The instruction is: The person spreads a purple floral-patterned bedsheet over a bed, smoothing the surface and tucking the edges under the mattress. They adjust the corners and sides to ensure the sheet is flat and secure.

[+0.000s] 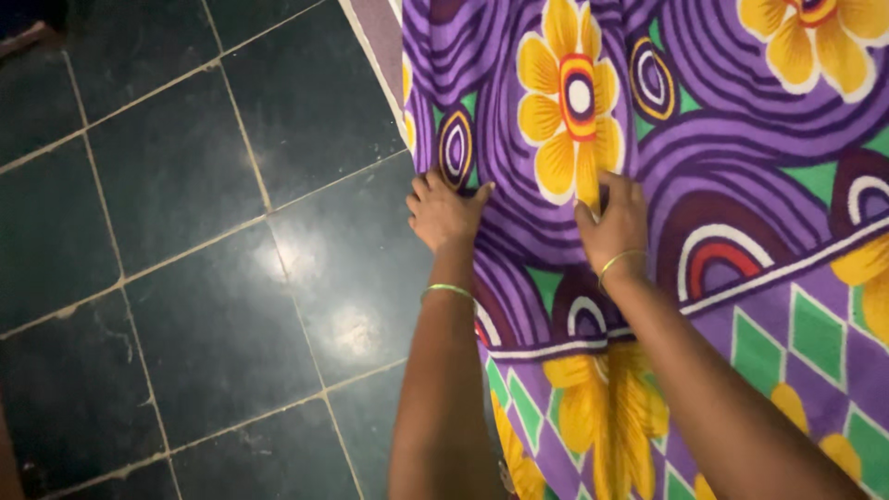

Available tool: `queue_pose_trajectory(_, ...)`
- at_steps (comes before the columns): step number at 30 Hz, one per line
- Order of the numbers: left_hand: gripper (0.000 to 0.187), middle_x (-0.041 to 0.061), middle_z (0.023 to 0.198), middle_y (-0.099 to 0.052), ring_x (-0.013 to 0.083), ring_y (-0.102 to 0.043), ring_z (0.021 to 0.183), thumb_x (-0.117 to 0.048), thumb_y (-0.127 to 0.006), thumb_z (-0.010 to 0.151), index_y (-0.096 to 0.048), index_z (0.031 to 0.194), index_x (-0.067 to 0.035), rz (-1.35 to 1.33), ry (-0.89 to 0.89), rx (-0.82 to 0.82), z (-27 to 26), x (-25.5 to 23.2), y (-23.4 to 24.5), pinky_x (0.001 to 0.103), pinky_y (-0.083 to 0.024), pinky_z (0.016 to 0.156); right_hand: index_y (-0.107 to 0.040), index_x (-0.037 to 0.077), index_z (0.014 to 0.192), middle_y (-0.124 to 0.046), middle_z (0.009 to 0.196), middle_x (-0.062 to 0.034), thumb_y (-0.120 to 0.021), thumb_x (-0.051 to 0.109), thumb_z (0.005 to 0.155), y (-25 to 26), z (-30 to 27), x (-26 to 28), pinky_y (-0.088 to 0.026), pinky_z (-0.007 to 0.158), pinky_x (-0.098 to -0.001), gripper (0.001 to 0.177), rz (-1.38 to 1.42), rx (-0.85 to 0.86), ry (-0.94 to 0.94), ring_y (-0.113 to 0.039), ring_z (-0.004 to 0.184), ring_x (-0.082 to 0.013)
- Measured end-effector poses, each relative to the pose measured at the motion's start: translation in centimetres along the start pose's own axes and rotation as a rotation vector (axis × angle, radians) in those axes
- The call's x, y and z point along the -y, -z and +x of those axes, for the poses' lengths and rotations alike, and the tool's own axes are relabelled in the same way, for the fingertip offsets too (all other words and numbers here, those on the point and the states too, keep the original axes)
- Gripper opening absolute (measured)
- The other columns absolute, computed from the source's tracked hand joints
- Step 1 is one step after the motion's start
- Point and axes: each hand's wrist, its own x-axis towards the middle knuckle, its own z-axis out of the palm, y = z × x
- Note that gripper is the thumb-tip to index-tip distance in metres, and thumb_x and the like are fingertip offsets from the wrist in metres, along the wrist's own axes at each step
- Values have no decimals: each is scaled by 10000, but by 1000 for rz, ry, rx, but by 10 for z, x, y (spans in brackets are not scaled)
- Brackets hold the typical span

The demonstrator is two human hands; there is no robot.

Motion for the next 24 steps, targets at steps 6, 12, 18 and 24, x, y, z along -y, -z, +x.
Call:
queue_pose_trajectory(6,306,71,1286,-609,310,-520,1240,-435,-642,962,-686,1173,-218,183,-104,-174,31,-1,-19,546,-421,969,-647,70,1056,-687,1011,-157,-772,202,919,-19,17,1,-504,854,-507,228,-151,22,-207,-645,980,-382)
queue_pose_trajectory(12,163,67,1084,-696,325,-556,1081,-317,-617,956,-706,1062,-231,197,-201,-527,43,97,32,527,-400,823,-626,59,991,-674,899,-148,-694,81,928,-42,-6,54,-500,727,-479,95,44,-88,31,-673,838,-355)
queue_pose_trajectory(18,141,40,1083,-731,334,-527,1109,-340,-621,1044,-705,1081,-233,308,-203,-481,41,182,122,541,-365,934,-624,101,927,-682,894,-92,-701,128,917,-68,-25,119,-460,805,-525,81,45,101,82,-656,912,-335)
queue_pose_trajectory(24,160,30,1084,-744,317,-529,1104,-323,-634,956,-718,1071,-248,258,-161,-498,50,177,108,565,-341,927,-630,104,1213,-634,1255,-136,-633,156,976,-60,-48,110,-410,1068,-536,243,-13,-1,152,-561,1263,-364)
